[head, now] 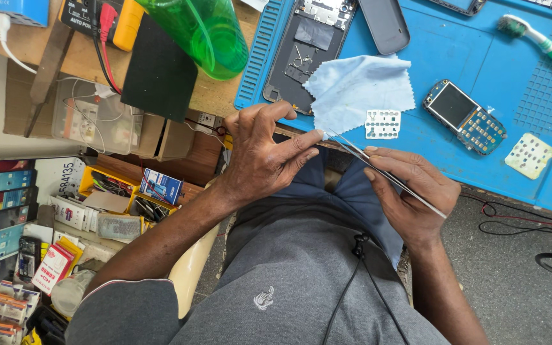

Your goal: The person uses tweezers to pick up small components from a white sheet and place them onto a mobile phone keypad assembly. They repeatedly wipe the tweezers on a blue cloth between placements. The work is performed on a blue anti-static mat with various tools and phone parts nearby.

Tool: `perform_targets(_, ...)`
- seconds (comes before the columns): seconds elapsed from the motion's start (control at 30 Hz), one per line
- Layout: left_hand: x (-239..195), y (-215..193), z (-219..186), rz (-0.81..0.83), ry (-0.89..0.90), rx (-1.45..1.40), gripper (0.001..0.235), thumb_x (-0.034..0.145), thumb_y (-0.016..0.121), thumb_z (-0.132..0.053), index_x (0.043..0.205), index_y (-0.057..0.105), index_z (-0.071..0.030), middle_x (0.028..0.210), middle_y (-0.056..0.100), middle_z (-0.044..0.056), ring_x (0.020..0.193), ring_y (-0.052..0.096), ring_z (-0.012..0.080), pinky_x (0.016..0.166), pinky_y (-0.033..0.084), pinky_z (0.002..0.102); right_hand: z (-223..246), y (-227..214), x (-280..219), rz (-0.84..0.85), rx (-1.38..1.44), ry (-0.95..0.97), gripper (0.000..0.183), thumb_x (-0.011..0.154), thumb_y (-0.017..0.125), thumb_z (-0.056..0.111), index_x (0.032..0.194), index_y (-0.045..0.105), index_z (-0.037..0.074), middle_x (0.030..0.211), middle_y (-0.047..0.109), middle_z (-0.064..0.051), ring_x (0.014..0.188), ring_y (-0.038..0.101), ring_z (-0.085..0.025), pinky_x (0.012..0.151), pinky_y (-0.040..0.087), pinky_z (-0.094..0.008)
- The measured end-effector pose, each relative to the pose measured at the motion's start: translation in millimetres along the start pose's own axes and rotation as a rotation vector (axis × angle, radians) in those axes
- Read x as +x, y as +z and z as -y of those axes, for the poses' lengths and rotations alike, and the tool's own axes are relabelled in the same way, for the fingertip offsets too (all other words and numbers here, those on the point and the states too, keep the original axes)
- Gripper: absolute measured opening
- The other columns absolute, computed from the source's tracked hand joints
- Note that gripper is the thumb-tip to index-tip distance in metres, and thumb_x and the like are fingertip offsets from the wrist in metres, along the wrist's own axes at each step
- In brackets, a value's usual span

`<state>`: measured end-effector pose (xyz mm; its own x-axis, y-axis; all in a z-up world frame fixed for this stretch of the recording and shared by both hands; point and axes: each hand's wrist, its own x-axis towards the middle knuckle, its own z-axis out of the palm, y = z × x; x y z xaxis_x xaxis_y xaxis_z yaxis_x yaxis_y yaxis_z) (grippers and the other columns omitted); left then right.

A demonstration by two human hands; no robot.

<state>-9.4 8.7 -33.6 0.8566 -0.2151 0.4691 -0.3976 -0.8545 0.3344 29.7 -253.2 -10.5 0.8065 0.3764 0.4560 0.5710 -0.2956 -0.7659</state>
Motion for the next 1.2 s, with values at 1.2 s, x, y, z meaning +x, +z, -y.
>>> perform_targets(1.2,120.8,43.0,-68.4,0.05,0.356,-0.261,0.031,0.095,0.082,-0.033,0.122,0.076,-0.019,0.144,0.05,0.007,0.137,0.04,0.0265,0.109,0.025,0.048,-45.7,-77.3,-89.0,-0.482,-0.545,0.007,0.02,0.092,0.081,-0.006,0.109,0.073,0.002,0.115,0.075,-0.017,0.105,0.076,-0.026,0.092,0.064,-0.034)
